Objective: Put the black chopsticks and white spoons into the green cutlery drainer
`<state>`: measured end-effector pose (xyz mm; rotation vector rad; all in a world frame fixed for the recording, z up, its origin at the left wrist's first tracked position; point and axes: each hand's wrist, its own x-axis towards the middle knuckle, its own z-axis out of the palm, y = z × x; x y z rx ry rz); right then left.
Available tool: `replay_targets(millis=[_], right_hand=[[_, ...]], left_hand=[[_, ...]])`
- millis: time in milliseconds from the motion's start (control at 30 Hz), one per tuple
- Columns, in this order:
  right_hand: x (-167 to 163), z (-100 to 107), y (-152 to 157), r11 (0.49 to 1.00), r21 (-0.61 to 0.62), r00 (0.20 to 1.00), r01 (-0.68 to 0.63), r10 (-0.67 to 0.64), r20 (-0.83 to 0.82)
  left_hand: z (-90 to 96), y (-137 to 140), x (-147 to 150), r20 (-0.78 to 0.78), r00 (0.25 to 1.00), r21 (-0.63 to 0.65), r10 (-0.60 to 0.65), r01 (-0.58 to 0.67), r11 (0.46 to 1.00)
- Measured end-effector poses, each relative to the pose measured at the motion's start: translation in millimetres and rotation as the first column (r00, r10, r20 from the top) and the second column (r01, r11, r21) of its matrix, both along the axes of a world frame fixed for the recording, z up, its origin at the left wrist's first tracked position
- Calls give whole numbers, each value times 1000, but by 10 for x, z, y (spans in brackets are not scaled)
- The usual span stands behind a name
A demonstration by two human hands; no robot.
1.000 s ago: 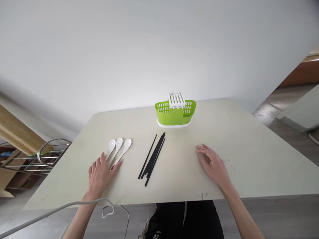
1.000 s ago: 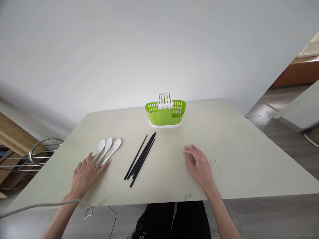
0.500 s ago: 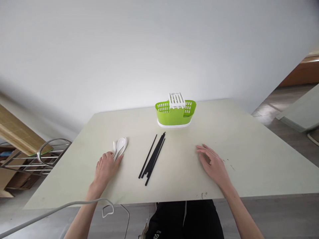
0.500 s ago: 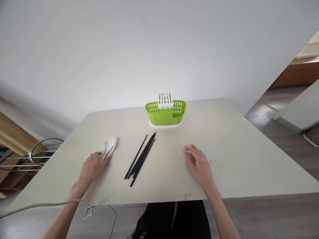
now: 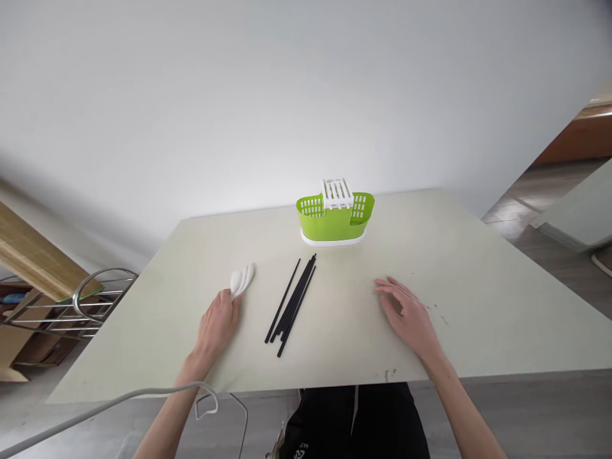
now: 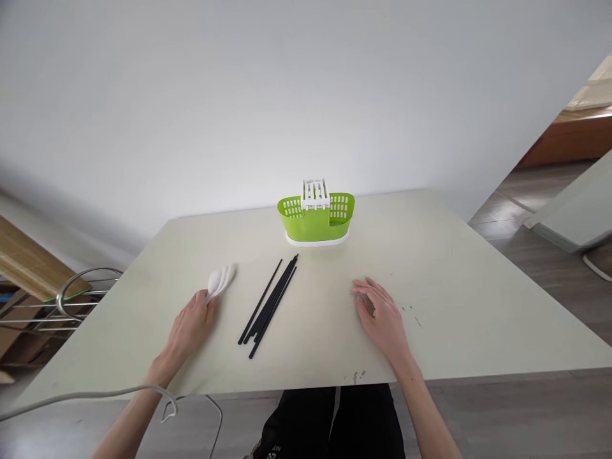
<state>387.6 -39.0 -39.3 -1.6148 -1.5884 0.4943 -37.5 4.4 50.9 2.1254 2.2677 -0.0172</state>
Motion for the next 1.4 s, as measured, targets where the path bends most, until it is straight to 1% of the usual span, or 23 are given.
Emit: replay_targets(millis=[67,167,233,333,433,533,667,867,1100,1267,1400], right_hand=[[-1,-2,1,1000,-1,1000,-2,2,-5],[-4,-2,1,1000,-4,1000,0,0,-12],[-5,-2,5,1000,-2,1000,-3,3,-18],[-5,-2,18,1000,13,1000,-5,5,-27],[-7,1,35,999,37,1000,5,-4,-25],[-14,6,46,998,68,1000,7,-6,-14],[-24,15,50,996,84,1000,15,-14,-6],[-22,33,55,997,80,1000,6,-6,-3],[-16,35,55,997,75,1000,0,0,-2],[-12,28,57,997,71,1000,-1,1,0],[-16,42,54,998,61,1000,9,-9,-3]], left_hand=[[20,-4,178,46,996,12,-72,72,997],[41,-11,578,99,971,35,-219,217,976],[37,-12,894,111,941,31,-320,318,948],[4,-3,1348,95,895,-17,-437,440,898],[-43,10,1697,87,869,-55,-487,492,869],[-95,12,1916,86,865,-73,-494,500,863],[-181,8,2049,59,855,-51,-515,518,854],[-267,26,2104,9,844,-18,-536,537,844],[-238,2,2118,14,841,6,-541,541,841],[-186,-49,2112,-38,843,11,-537,537,843],[-178,-95,2059,-66,833,54,-550,553,831]])
